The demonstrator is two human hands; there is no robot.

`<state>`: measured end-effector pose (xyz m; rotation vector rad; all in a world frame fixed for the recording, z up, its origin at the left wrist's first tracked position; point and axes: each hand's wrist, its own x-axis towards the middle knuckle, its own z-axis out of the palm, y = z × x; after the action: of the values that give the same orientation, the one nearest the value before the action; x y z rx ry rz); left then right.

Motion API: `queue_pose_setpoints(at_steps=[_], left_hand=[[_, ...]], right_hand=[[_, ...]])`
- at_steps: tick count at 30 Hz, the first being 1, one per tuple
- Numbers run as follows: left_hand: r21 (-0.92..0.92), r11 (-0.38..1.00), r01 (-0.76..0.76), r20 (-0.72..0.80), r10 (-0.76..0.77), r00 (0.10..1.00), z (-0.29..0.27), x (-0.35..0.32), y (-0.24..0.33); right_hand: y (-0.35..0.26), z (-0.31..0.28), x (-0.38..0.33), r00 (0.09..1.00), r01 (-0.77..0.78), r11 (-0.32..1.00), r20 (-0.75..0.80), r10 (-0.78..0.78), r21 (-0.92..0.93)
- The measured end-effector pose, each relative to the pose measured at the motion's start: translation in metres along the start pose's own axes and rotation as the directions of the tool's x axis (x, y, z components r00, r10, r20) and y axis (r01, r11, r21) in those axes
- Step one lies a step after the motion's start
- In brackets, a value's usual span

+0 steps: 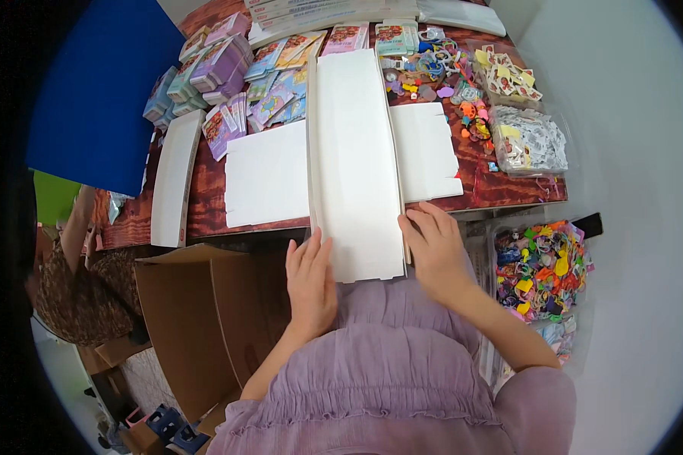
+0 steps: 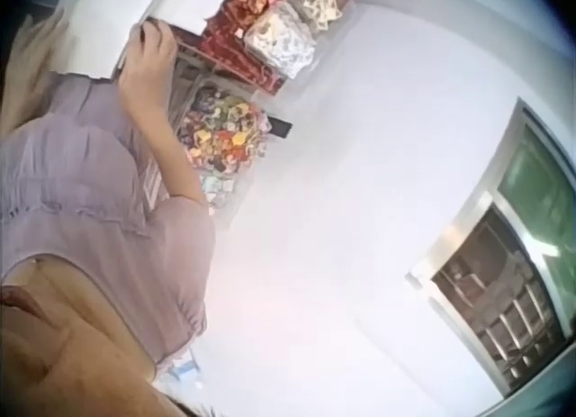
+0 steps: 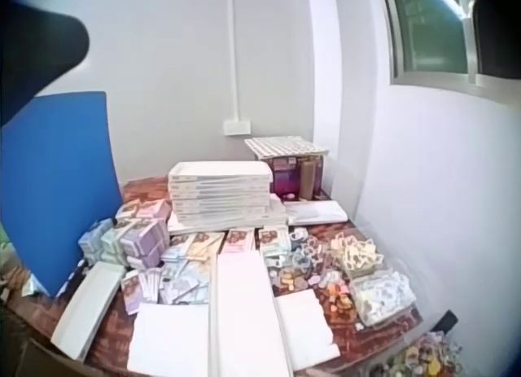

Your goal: Folding and assembling white paper boxes on a workspace table.

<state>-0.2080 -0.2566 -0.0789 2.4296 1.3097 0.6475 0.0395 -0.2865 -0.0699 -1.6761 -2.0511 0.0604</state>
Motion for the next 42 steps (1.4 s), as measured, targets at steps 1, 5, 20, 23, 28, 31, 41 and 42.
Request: queue_pose_setpoints(at_steps=[1,5,20,23,28,31,41,42], left_hand=[[0.004,1.0,-0.018,-0.02,0.018,1.0,-0.005,0.001,-0.002],[-0.066,0.981,-0.183,-0.009,0.183,0.983,-0.014,0.011,-0.023],[-0.008,0.732,-0.682,0.419,0.622,0.662,-0.063,0.065,-0.048],[0.032,0.666,-0.745,0.422,0.667,0.614,-0.068,0.065,-0.053],[0.038,0.613,-0.789,0.576,0.632,0.518,-0.067,0.067,-0.054],[0.012,0.645,-0.764,0.623,0.593,0.51,-0.07,0.071,-0.05],[-0.098,0.629,-0.771,0.642,0.632,0.434,-0.068,0.071,-0.035],[-0.099,0.629,-0.771,0.642,0.633,0.433,-0.072,0.073,-0.032]], right_hand=[[0.005,-0.001,0.001,0.998,0.059,0.998,0.017,-0.06,0.017],[0.007,-0.016,0.019,0.962,0.271,0.961,0.057,-0.268,-0.05],[0.01,-0.043,0.031,0.792,0.481,0.873,0.47,-0.39,-0.086],[0.013,-0.037,0.026,0.8,0.515,0.854,0.4,-0.447,-0.077],[0.009,-0.035,0.025,0.705,0.608,0.794,0.445,-0.552,0.021],[0.007,-0.046,0.034,0.675,0.609,0.79,0.476,-0.563,0.071],[0.008,-0.056,0.036,0.571,0.7,0.702,0.489,-0.659,0.128],[0.006,-0.059,0.037,0.572,0.699,0.703,0.49,-0.658,0.129]])
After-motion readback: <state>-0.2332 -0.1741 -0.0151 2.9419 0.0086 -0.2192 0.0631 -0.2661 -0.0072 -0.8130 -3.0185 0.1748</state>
